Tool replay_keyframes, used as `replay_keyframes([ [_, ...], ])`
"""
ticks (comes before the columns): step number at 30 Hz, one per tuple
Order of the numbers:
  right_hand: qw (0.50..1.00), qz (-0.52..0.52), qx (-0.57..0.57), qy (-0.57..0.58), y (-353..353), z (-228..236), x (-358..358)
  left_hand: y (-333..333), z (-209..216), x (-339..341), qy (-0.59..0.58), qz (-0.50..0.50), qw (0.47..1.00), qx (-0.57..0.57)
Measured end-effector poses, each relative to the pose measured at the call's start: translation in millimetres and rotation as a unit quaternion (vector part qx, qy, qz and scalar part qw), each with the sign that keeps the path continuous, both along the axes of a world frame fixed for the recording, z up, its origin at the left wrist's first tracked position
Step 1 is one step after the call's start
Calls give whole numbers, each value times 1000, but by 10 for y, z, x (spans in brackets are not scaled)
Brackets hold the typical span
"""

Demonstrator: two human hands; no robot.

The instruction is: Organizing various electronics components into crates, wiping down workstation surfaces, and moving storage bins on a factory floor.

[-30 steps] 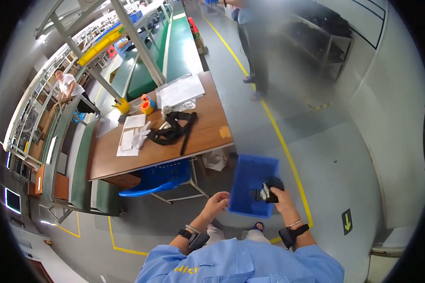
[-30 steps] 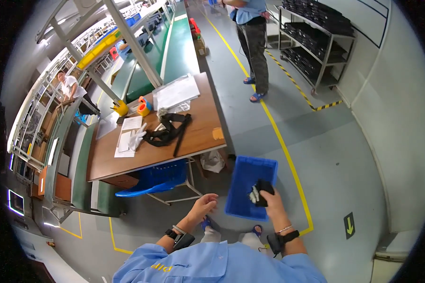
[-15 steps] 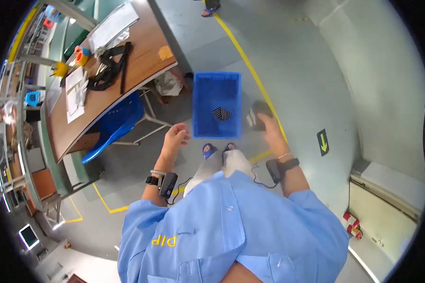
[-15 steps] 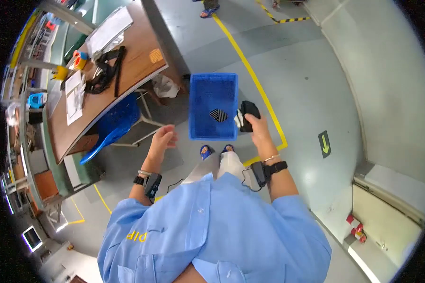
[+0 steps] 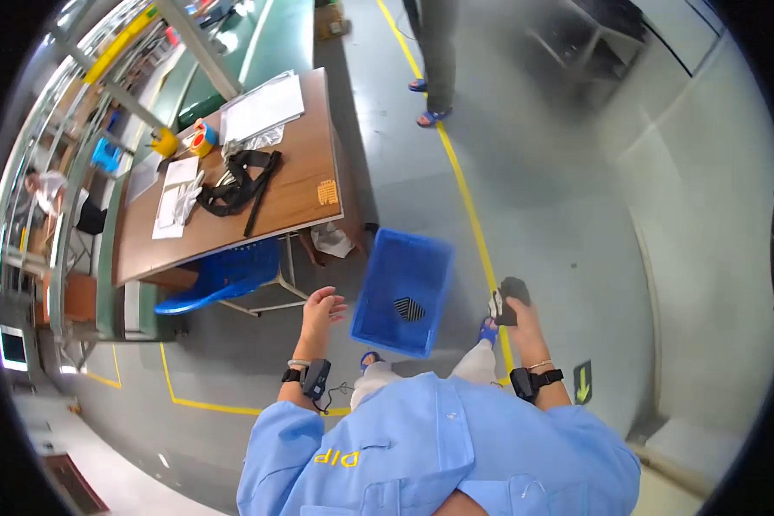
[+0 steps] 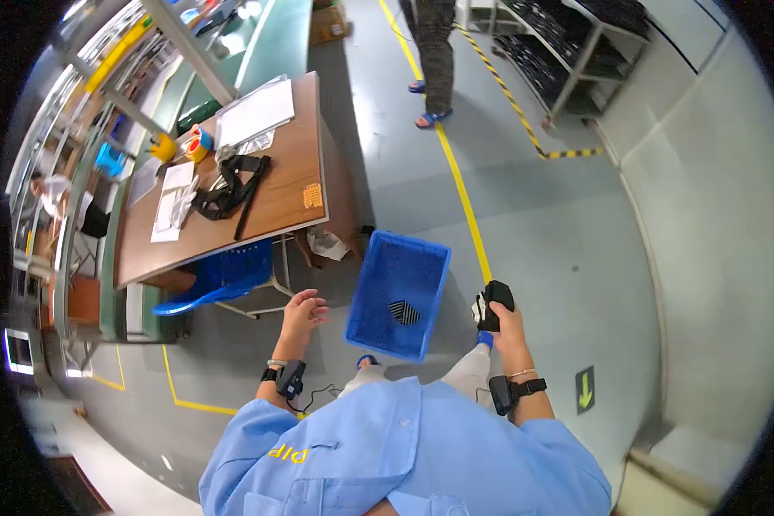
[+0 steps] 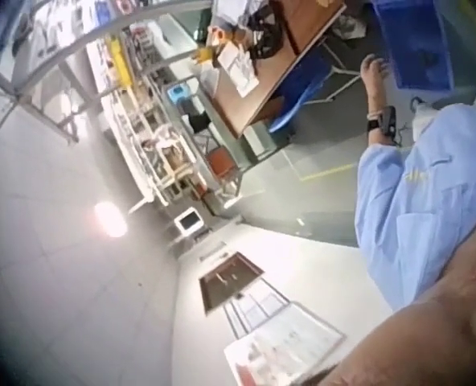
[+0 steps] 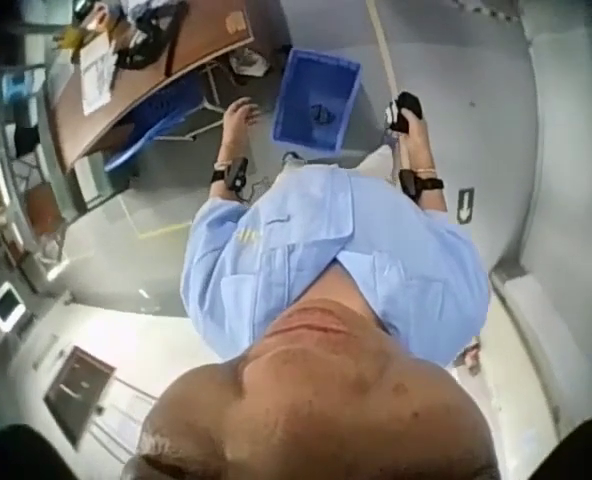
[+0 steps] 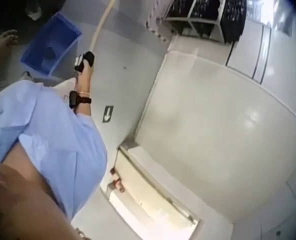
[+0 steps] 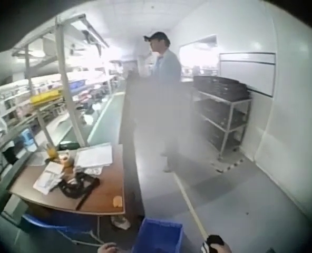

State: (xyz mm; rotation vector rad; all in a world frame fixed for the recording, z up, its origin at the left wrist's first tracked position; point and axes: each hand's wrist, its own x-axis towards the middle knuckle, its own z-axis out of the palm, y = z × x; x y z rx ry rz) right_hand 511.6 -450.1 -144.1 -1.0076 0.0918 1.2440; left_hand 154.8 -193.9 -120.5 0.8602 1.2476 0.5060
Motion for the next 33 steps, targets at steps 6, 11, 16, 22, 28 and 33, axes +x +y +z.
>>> replay_keyframes([
  [6,987,-30,-82,-134,69,324,1704,-235,177,1124,-2,96,995,20],
  [11,988,-53,-93,-108,-104,379,2661,-253,406,2027,-28,34,996,82],
  [16,995,14,-91,-45,659,39,2850,-32,342,2398,-2,94,994,62],
  [22,974,142,-27,-175,1923,347,3246,544,180,2707,-15,203,978,46],
  [28,971,126,-33,-202,2852,420,4309,1589,129,3232,-53,258,963,50],
  [33,981,41,-30,-188,3487,322,4969,2588,523,3734,-61,202,973,99],
])
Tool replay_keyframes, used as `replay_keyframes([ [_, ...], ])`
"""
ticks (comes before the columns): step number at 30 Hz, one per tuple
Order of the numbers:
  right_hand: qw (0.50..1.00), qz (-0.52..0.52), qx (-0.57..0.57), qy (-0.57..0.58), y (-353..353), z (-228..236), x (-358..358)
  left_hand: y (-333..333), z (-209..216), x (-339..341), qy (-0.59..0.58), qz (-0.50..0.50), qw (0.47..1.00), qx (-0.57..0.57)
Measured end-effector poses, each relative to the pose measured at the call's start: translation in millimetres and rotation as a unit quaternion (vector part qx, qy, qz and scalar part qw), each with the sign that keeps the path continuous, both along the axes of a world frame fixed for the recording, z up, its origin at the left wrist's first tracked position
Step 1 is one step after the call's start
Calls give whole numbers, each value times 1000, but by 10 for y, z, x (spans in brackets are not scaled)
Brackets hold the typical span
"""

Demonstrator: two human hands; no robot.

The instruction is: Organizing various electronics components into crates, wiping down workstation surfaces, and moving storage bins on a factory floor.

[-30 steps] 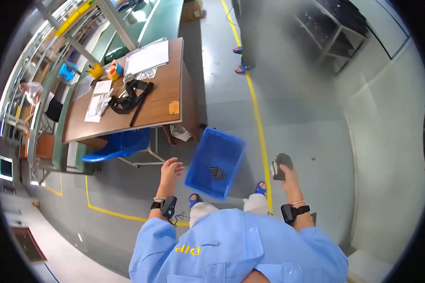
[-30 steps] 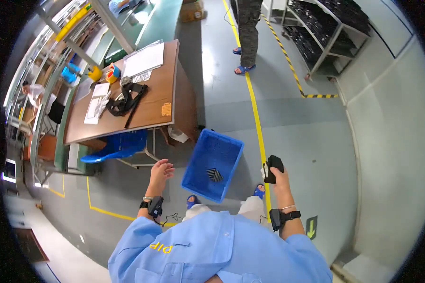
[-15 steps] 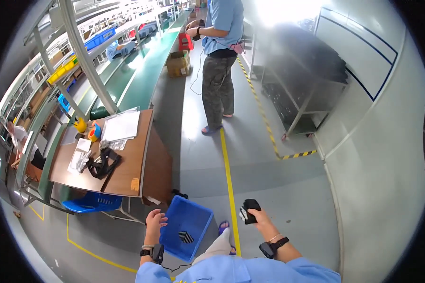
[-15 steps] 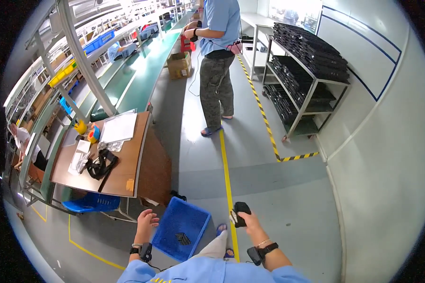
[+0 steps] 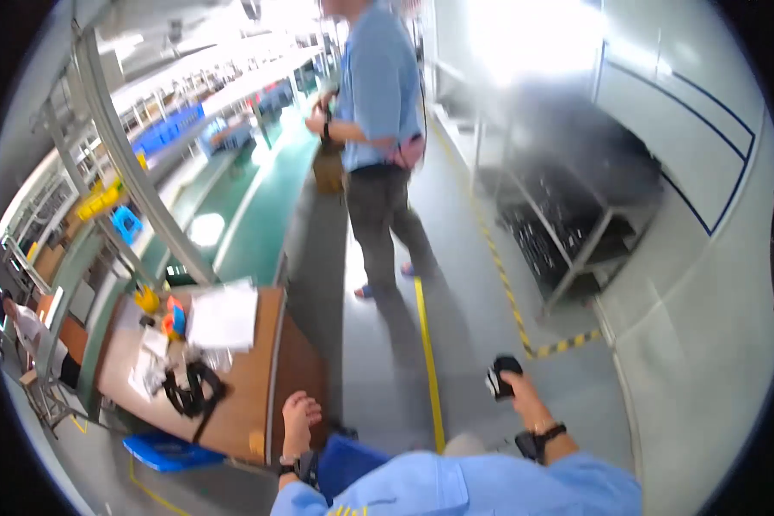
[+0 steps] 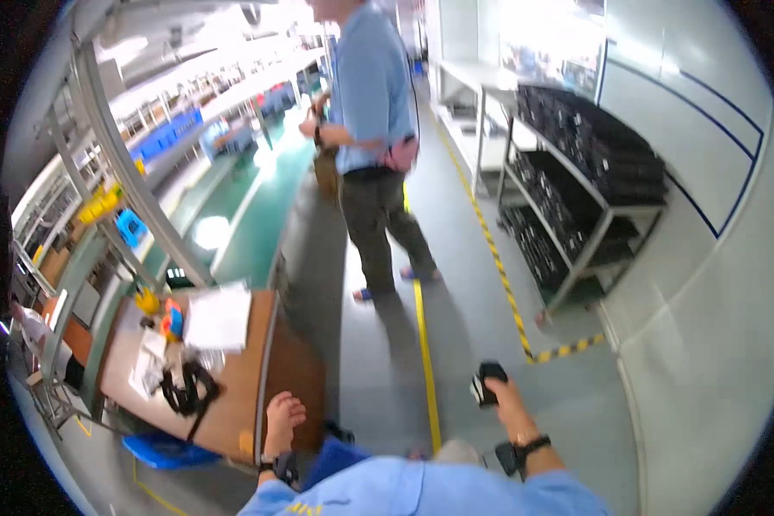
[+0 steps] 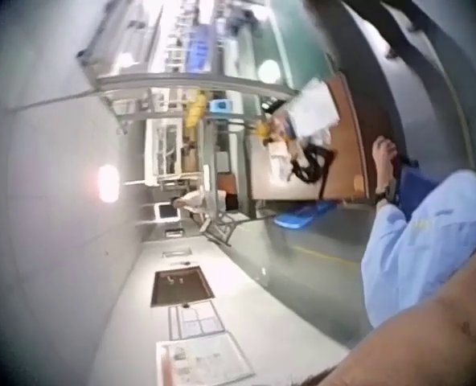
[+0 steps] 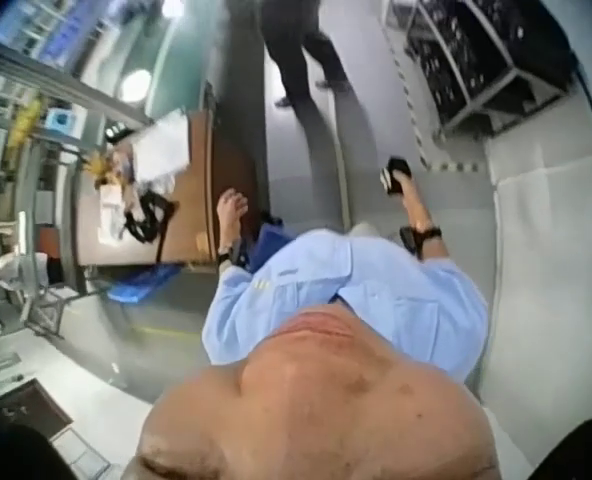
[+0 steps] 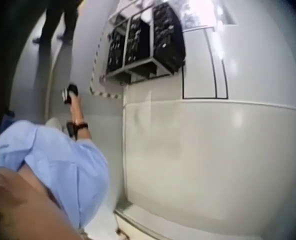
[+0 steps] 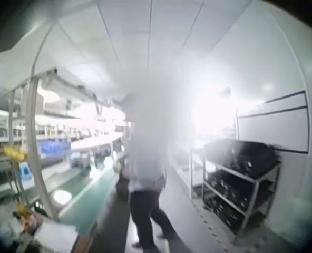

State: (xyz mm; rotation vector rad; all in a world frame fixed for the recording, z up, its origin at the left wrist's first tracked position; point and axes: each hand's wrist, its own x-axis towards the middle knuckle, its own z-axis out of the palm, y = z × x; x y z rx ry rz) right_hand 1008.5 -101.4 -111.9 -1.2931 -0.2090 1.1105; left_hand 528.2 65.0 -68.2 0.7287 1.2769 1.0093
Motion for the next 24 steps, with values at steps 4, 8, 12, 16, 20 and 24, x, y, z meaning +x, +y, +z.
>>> replay_keyframes([
  [4,999,5,-42,-4,514,254,143,827,271,306,11,22,999,45],
  [8,999,22,-27,28,1468,67,493,1445,269,529,56,56,994,72],
  [12,992,68,78,77,2893,82,961,2167,250,853,69,75,990,93],
  [16,983,147,45,97,4149,422,944,2528,354,922,101,155,982,39],
  [20,969,240,-5,53,5181,290,856,2708,262,810,186,205,961,22],
  [24,943,332,18,19,5923,756,175,2777,2,525,332,203,920,47],
])
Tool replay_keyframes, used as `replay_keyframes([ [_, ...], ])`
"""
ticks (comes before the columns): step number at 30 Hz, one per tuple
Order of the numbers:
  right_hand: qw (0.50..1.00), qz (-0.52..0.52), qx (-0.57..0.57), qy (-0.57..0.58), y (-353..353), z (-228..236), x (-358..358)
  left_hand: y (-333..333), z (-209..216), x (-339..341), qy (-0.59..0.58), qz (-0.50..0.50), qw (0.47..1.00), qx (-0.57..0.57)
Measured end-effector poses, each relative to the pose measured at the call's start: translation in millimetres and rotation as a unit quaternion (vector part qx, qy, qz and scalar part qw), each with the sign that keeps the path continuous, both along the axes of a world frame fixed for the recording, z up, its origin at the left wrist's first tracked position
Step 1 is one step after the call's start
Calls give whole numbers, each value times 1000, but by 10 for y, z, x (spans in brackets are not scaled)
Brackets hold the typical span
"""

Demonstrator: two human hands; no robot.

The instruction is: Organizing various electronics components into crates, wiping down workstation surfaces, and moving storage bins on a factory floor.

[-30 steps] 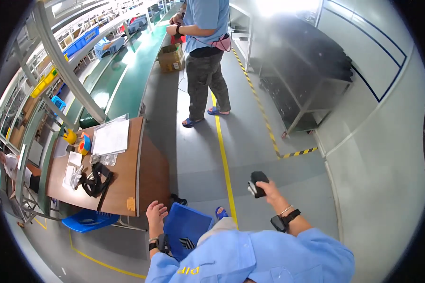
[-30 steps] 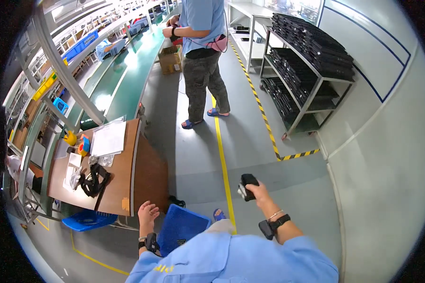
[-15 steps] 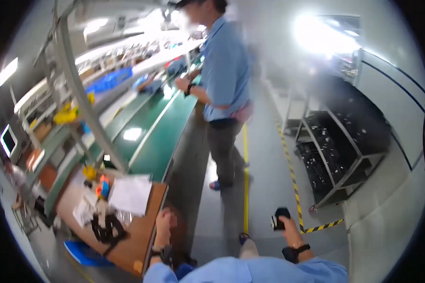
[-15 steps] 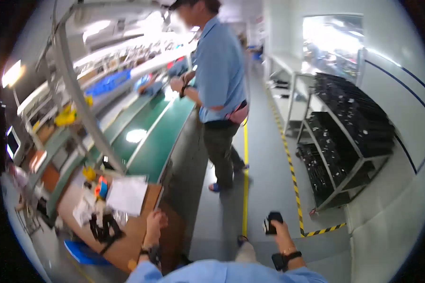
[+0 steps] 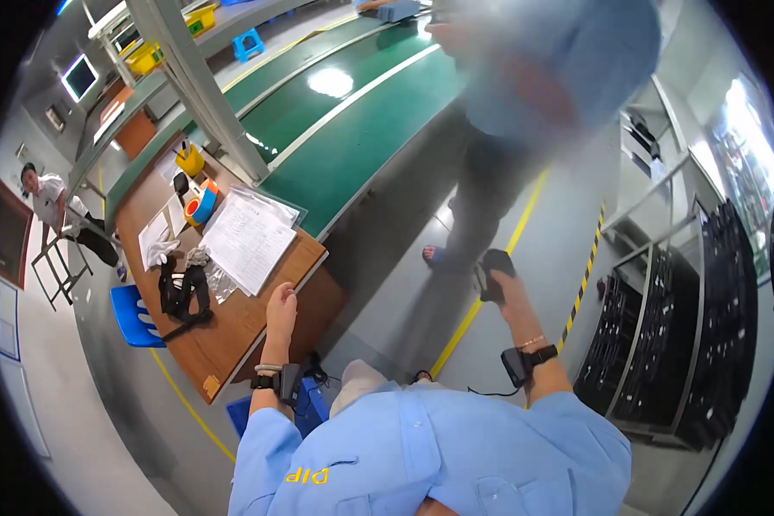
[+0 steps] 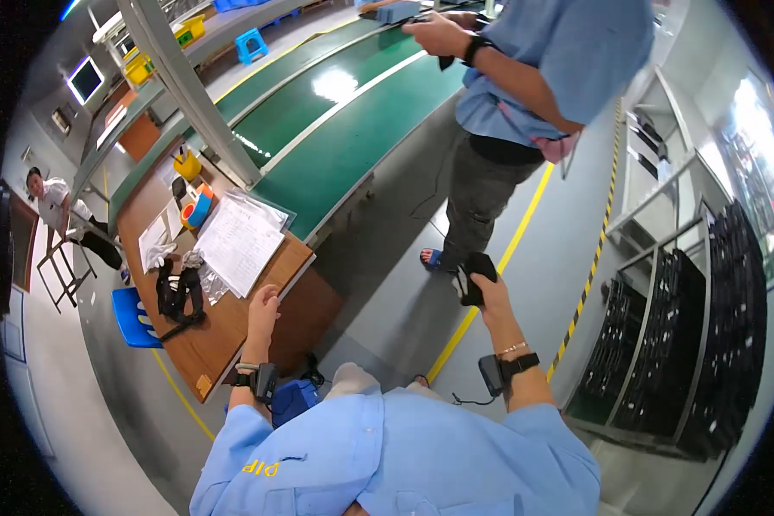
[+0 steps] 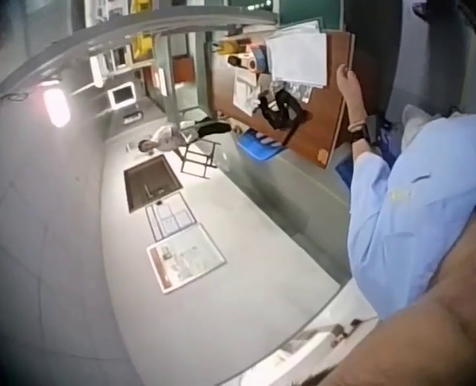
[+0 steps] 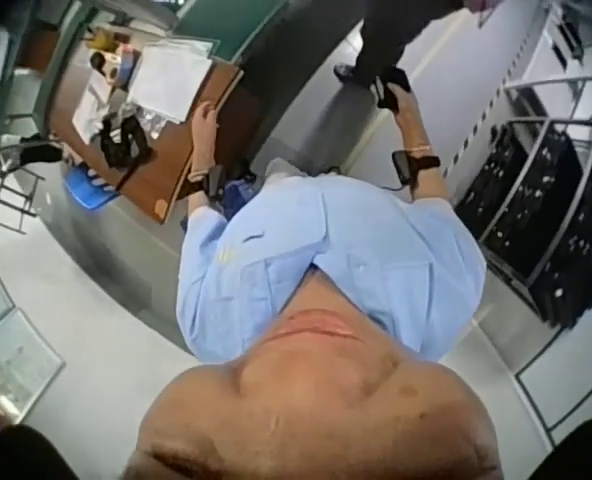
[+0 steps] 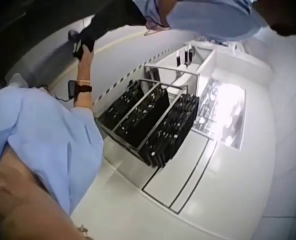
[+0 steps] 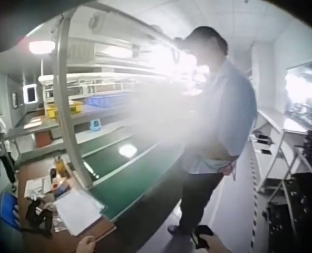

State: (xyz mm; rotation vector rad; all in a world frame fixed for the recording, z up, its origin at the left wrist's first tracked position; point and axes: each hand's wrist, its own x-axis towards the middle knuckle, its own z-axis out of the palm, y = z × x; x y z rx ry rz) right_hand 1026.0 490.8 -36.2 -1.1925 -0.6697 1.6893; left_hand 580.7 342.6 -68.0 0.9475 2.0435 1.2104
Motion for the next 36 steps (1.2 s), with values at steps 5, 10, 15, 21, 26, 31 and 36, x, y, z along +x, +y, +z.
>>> replay_keyframes([
  [5,995,91,41,-16,798,290,-1081,657,-179,-458,238,-26,971,1],
  [10,982,126,130,-44,1335,305,-1879,1564,-245,-768,316,-43,947,27],
  [15,970,122,200,-60,1984,353,-2176,2071,-405,-802,416,-127,895,-100],
  [21,938,14,188,-290,3103,93,-2701,2467,-504,-1058,466,-192,853,-134],
  [26,748,119,563,-332,2986,-333,-4206,2458,-691,-1134,456,-169,862,-140],
  [31,548,356,679,-335,2967,-1081,-4834,2454,-769,-1161,450,-172,864,-145],
  [36,538,343,645,-421,4708,-1072,-4371,2412,-728,-1109,443,-169,863,-177],
])
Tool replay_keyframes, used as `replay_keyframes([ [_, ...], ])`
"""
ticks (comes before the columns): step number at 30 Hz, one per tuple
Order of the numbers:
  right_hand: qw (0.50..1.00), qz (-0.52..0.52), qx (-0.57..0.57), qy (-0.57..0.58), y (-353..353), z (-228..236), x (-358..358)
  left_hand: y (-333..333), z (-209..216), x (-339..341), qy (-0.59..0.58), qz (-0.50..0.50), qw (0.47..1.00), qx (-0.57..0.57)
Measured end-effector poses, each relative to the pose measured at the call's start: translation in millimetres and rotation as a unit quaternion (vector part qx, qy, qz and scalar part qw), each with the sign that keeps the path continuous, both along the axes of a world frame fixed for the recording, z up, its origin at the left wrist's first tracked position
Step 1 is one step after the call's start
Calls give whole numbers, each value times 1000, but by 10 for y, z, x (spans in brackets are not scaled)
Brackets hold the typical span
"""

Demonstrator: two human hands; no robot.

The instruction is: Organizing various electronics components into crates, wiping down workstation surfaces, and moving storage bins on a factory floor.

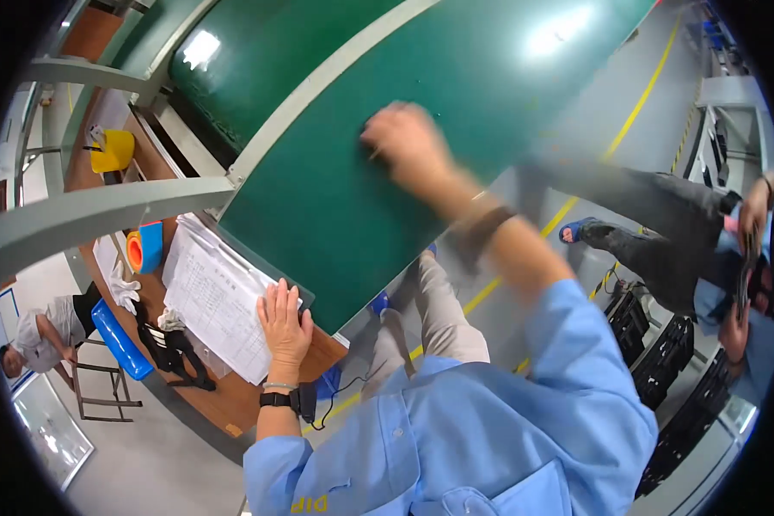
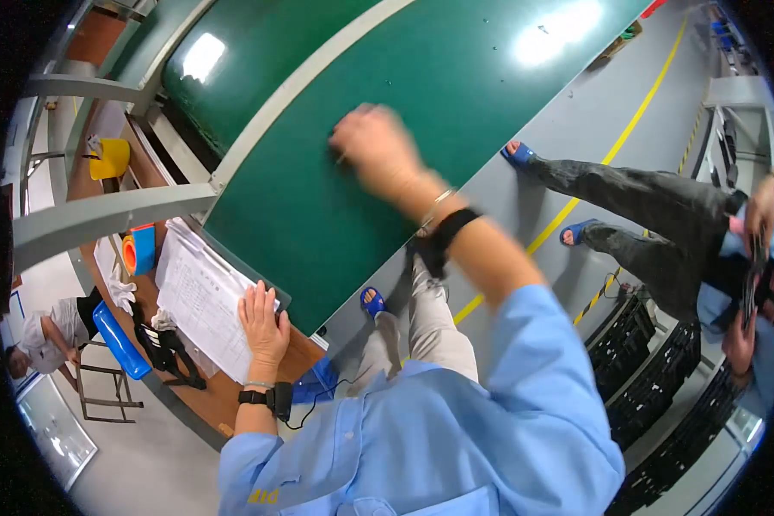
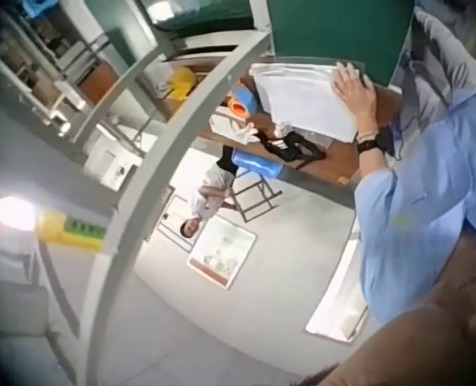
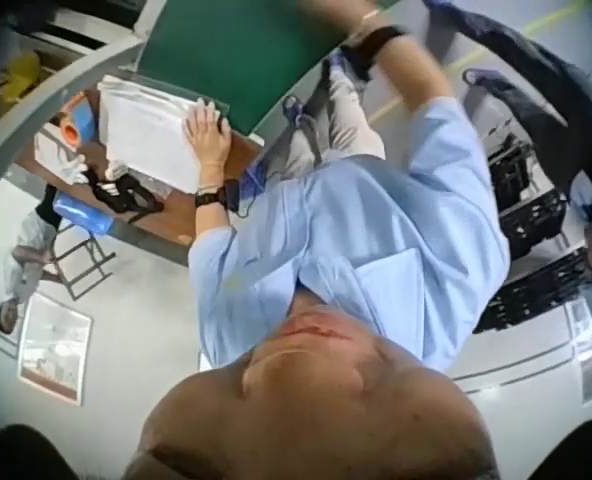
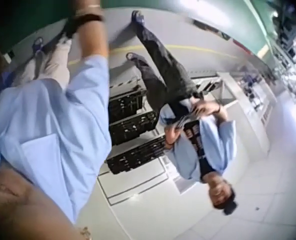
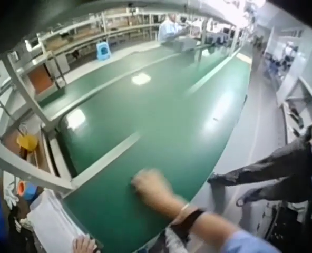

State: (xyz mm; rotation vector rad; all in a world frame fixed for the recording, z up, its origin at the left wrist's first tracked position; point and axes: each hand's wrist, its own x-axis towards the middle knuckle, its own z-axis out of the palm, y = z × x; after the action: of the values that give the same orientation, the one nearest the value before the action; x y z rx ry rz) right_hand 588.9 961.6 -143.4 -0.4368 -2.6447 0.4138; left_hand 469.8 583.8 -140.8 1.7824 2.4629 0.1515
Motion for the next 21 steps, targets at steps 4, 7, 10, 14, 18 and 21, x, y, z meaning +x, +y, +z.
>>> replay_keyframes([
  [4,946,-317,51,34,2094,-493,1430,65,32,15,2,-3,1000,-13],
  [7,913,-405,33,42,2207,-450,1775,97,37,12,-1,-2,1000,-17],
  [10,960,-255,56,97,1507,-388,889,103,71,-1,8,-3,1000,-12],
  [14,974,66,-142,-163,-587,540,-707,73,10,37,0,8,1000,-12],
  [18,942,335,-5,37,-1559,-117,-917,97,-27,-7,5,2,999,-44],
  [21,945,299,-58,120,-859,-188,-938,130,25,29,17,-12,1000,-22],
])
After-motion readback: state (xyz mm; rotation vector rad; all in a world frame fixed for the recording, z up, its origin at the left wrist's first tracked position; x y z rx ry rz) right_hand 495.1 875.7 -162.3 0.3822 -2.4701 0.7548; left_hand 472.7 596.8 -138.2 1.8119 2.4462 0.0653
